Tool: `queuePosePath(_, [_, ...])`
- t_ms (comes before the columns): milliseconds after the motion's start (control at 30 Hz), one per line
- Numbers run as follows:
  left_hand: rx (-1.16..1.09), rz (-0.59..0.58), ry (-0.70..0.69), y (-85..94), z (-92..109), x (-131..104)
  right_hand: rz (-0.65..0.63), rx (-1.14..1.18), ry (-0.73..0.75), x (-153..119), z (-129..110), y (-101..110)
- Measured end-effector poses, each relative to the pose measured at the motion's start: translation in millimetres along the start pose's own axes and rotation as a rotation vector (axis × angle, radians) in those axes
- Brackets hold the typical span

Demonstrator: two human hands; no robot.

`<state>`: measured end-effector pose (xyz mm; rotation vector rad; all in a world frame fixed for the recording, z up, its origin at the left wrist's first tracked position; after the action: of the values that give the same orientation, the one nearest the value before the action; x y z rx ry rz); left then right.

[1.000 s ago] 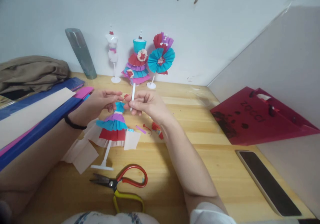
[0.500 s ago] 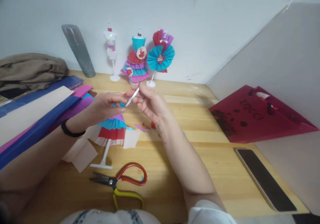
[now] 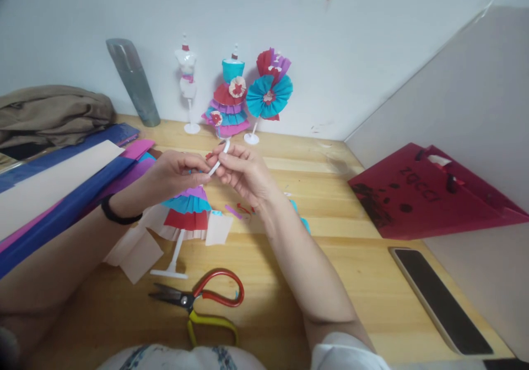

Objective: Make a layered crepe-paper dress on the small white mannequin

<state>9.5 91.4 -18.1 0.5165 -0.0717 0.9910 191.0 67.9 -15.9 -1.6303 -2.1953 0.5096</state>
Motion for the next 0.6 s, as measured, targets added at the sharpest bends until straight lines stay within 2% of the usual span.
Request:
queuePosePath(133, [0.148, -0.003, -0.166, 4.0, -8, 2, 0.093, 0.178, -0.067, 2, -7, 4])
queuePosePath(200, [0.196, -0.024, -0.201, 5.7, -10, 2, 0.131, 0.24, -0.107, 3, -10, 4])
queuePosePath(367, [0.254, -0.035, -0.151, 6.7, -3, 2, 0.168, 0.275, -0.134, 5, -8, 3])
queuePosePath(600, [0.143, -0.008, -0.105, 2.2, 2, 1, 0.128, 0.13, -0.065, 7, -6, 10])
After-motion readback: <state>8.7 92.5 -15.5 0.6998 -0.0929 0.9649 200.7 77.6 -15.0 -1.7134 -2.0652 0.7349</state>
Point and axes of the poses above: each hand's wrist, its own x-axis towards the middle knuckle, its own y-axis out of the back of the hand, z = x × y, the point moved 1 cm from there along x, towards the middle knuckle, and after that the axes turned 4 degrees about y, right-handed, at the moved point
